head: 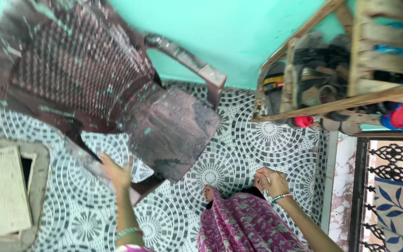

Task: The person organizes various shoes and sandals by picking them up from a plastic chair and placing them onto a wooden shoe rack. The person handles multiple pairs of shoes and sandals, arranging them neatly on the rack.

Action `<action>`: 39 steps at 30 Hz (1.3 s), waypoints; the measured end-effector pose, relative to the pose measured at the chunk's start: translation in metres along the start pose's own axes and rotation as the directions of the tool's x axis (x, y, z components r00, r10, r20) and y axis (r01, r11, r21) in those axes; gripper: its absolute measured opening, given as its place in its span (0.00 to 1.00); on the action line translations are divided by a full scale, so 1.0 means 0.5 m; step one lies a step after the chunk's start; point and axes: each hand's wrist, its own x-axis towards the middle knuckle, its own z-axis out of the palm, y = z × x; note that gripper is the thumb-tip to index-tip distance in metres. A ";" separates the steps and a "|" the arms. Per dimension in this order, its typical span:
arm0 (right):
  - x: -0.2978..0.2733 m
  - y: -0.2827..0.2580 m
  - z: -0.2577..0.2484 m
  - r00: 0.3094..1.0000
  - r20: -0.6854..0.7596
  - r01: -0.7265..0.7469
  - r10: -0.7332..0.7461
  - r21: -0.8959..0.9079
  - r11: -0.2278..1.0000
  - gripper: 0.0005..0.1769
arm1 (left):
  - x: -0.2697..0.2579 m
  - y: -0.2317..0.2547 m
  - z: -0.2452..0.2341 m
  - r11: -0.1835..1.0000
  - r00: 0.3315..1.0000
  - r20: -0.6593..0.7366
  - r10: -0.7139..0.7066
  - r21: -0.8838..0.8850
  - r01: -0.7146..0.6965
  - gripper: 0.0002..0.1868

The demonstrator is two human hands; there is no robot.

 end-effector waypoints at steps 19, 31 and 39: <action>-0.140 -0.217 -0.592 0.511 -0.805 0.263 -0.301 -0.187 0.947 0.15 | -0.335 0.665 0.151 0.849 0.954 0.253 -0.162 -0.456 0.265 0.23; 0.027 -0.278 -0.837 0.461 -0.700 0.645 -0.545 -0.157 0.747 0.09 | -0.255 1.433 0.018 0.648 0.709 -0.037 0.704 -0.375 -0.663 0.26; 0.107 -0.242 -0.901 0.658 -0.384 0.684 -0.647 -0.053 0.727 0.10 | -0.235 1.518 0.078 0.685 0.688 -0.021 0.725 -0.073 -0.725 0.27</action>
